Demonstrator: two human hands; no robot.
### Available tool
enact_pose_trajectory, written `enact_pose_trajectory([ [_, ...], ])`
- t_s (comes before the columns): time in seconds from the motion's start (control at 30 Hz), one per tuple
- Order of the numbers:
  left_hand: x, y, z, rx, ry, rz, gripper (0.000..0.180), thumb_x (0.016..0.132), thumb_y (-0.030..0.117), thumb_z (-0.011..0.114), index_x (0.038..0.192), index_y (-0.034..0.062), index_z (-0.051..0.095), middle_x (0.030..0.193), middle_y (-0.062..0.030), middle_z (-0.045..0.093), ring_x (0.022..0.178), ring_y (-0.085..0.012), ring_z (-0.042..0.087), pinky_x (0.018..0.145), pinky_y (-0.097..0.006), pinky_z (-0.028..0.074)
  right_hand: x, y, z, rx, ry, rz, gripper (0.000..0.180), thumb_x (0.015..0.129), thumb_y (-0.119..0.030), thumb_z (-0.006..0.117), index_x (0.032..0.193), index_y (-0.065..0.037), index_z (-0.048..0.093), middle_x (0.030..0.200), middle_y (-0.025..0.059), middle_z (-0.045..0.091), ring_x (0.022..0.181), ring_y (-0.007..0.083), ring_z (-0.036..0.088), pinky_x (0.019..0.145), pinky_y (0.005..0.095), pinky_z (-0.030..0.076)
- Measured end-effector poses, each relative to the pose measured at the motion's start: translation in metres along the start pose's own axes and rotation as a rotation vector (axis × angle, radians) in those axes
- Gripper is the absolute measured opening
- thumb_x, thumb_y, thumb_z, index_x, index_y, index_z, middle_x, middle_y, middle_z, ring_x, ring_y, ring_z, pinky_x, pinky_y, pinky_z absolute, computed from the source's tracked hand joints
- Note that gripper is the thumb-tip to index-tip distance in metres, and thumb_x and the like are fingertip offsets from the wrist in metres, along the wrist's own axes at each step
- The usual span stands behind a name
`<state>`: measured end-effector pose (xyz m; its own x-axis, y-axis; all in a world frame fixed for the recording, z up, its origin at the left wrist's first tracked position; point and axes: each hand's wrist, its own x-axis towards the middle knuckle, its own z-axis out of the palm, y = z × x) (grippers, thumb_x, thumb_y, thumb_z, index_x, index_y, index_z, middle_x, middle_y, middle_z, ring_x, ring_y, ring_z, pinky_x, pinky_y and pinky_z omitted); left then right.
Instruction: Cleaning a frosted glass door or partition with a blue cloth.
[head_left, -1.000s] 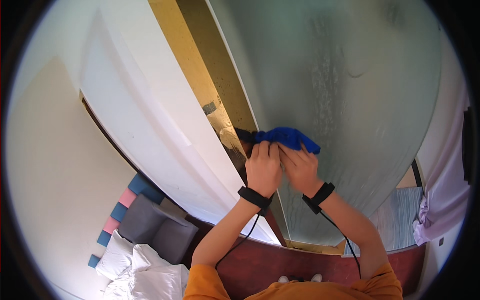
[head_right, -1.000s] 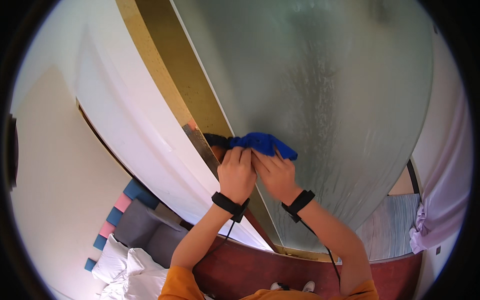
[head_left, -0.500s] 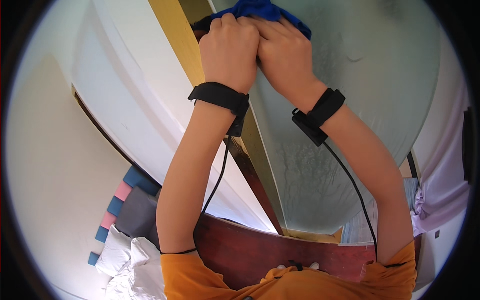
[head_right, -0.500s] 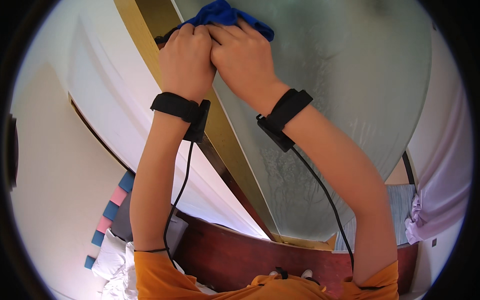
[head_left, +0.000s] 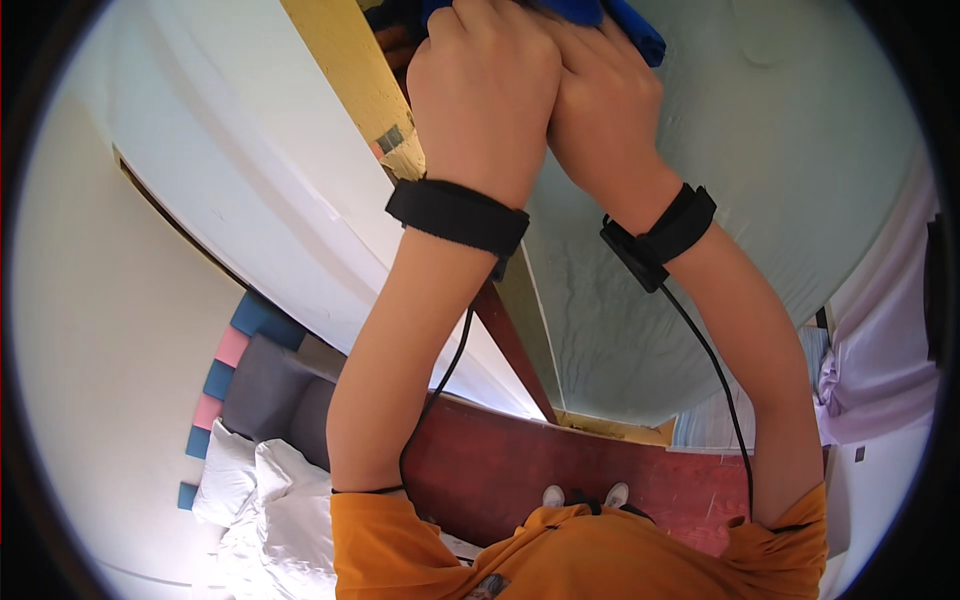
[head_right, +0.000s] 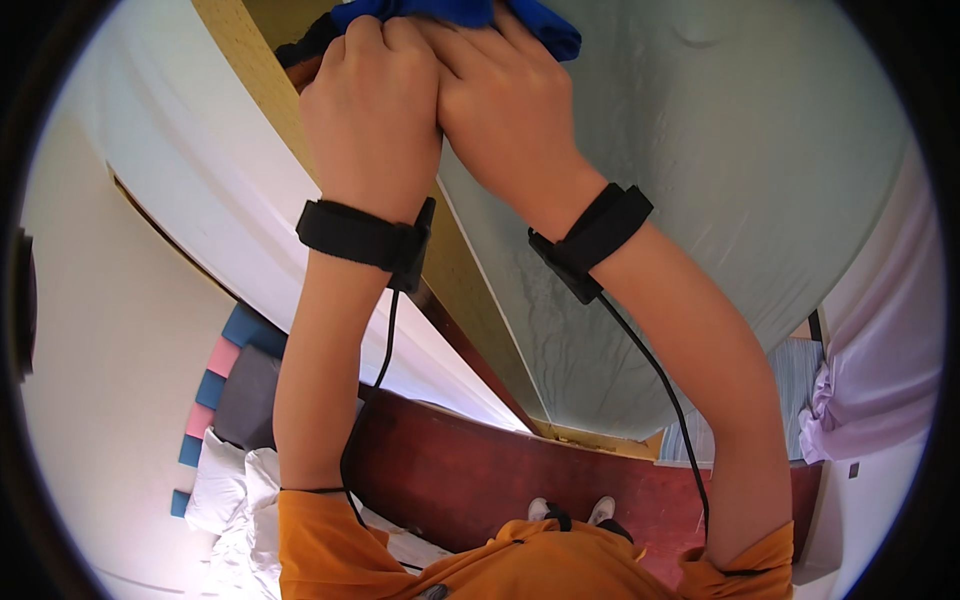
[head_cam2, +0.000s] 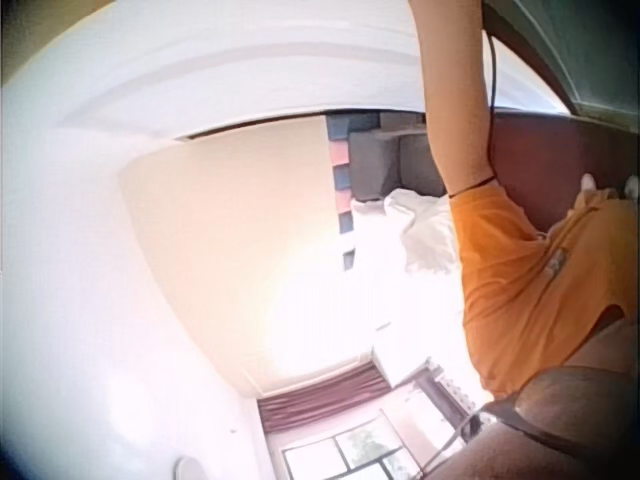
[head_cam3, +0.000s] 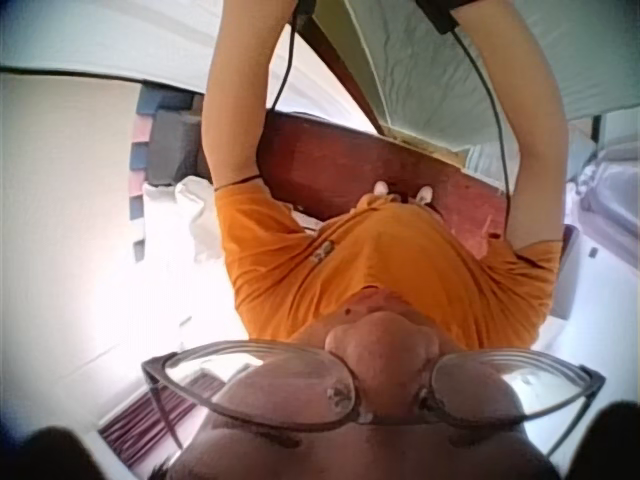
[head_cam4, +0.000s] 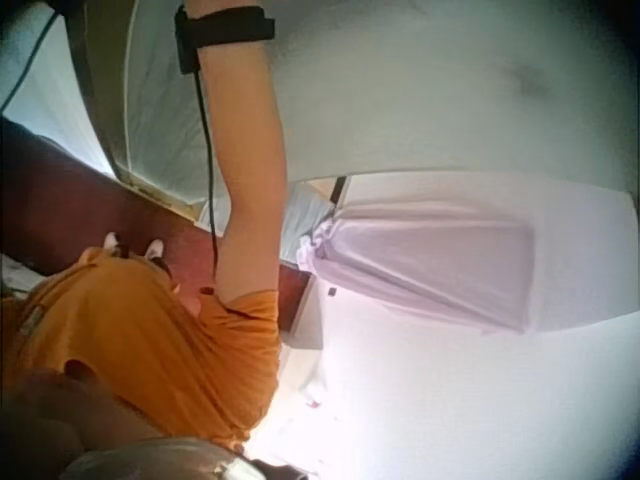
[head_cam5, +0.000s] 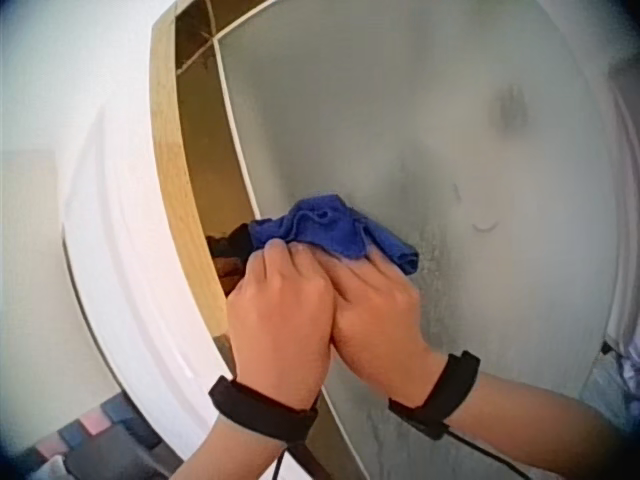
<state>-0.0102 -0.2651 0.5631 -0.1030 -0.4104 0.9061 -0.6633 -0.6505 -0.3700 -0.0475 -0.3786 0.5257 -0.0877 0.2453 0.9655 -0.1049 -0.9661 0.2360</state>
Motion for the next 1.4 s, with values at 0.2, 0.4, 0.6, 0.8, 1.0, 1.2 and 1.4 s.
enact_pose_trajectory([
  [0.2, -0.034, 0.019, 0.018, 0.089, -0.020, -0.018, 0.024, 0.065, -0.005, 0.072, 0.083, 0.0031, 0.057, 0.087, -0.0113, 0.058, 0.084, -0.0284, 0.064, 0.062, -0.035, 0.057, -0.042, -0.011, 0.002, 0.051, 0.041, 0.057, 0.028, 0.072, -0.006, 0.073, 0.100, -0.003, 0.077, 0.100, 0.0052, 0.076, 0.089, 0.0249, 0.071, 0.096, 0.0413, 0.056],
  [0.4, -0.052, 0.028, 0.020, 0.024, -0.060, -0.010, 0.026, 0.064, -0.006, 0.071, 0.085, 0.0009, 0.057, 0.088, -0.0124, 0.058, 0.084, -0.0293, 0.063, 0.065, -0.036, 0.056, -0.065, -0.018, -0.004, 0.059, -0.001, 0.102, 0.025, 0.071, -0.006, 0.072, 0.095, -0.003, 0.077, 0.105, 0.0049, 0.076, 0.092, 0.0212, 0.071, 0.105, 0.0460, 0.054],
  [0.6, -0.066, 0.035, 0.019, 0.013, -0.112, -0.017, 0.024, 0.067, -0.004, 0.069, 0.089, 0.0001, 0.058, 0.092, -0.0130, 0.059, 0.089, -0.0303, 0.063, 0.067, -0.035, 0.055, -0.084, -0.023, -0.010, 0.077, -0.049, 0.120, 0.028, 0.073, -0.008, 0.071, 0.100, -0.001, 0.077, 0.111, 0.0061, 0.075, 0.097, 0.0218, 0.071, 0.106, 0.0478, 0.053],
  [0.8, -0.096, 0.048, 0.020, -0.044, -0.187, -0.078, 0.027, 0.072, -0.002, 0.067, 0.097, 0.0000, 0.060, 0.098, -0.0123, 0.059, 0.095, -0.0309, 0.063, 0.072, -0.037, 0.057, -0.112, -0.038, -0.024, 0.139, -0.136, 0.182, 0.031, 0.076, -0.009, 0.070, 0.106, 0.000, 0.076, 0.120, 0.0087, 0.073, 0.111, 0.0244, 0.069, 0.108, 0.0480, 0.051],
  [1.0, -0.134, 0.059, 0.022, -0.103, -0.270, -0.080, 0.031, 0.079, 0.000, 0.066, 0.110, -0.0056, 0.062, 0.106, -0.0156, 0.061, 0.103, -0.0332, 0.064, 0.078, -0.038, 0.059, -0.154, -0.052, -0.038, 0.182, -0.277, 0.219, 0.034, 0.079, -0.010, 0.069, 0.111, -0.001, 0.075, 0.125, 0.0090, 0.072, 0.115, 0.0239, 0.067, 0.109, 0.0463, 0.050],
  [1.2, -0.154, 0.066, 0.008, -0.177, -0.275, -0.108, 0.036, 0.081, 0.000, 0.065, 0.116, -0.0068, 0.062, 0.114, -0.0173, 0.063, 0.108, -0.0364, 0.063, 0.082, -0.041, 0.058, -0.169, -0.067, -0.057, 0.169, -0.376, 0.238, 0.036, 0.084, -0.012, 0.065, 0.119, -0.002, 0.073, 0.132, 0.0082, 0.069, 0.123, 0.0224, 0.063, 0.112, 0.0431, 0.047],
  [1.4, -0.166, 0.068, 0.006, -0.184, -0.362, -0.116, 0.027, 0.086, 0.002, 0.064, 0.112, -0.0048, 0.062, 0.110, -0.0198, 0.065, 0.104, -0.0389, 0.064, 0.081, -0.045, 0.056, -0.185, -0.071, -0.059, 0.198, -0.384, 0.225, 0.035, 0.087, -0.014, 0.063, 0.119, -0.004, 0.072, 0.133, 0.0078, 0.068, 0.130, 0.0220, 0.059, 0.115, 0.0407, 0.042],
])
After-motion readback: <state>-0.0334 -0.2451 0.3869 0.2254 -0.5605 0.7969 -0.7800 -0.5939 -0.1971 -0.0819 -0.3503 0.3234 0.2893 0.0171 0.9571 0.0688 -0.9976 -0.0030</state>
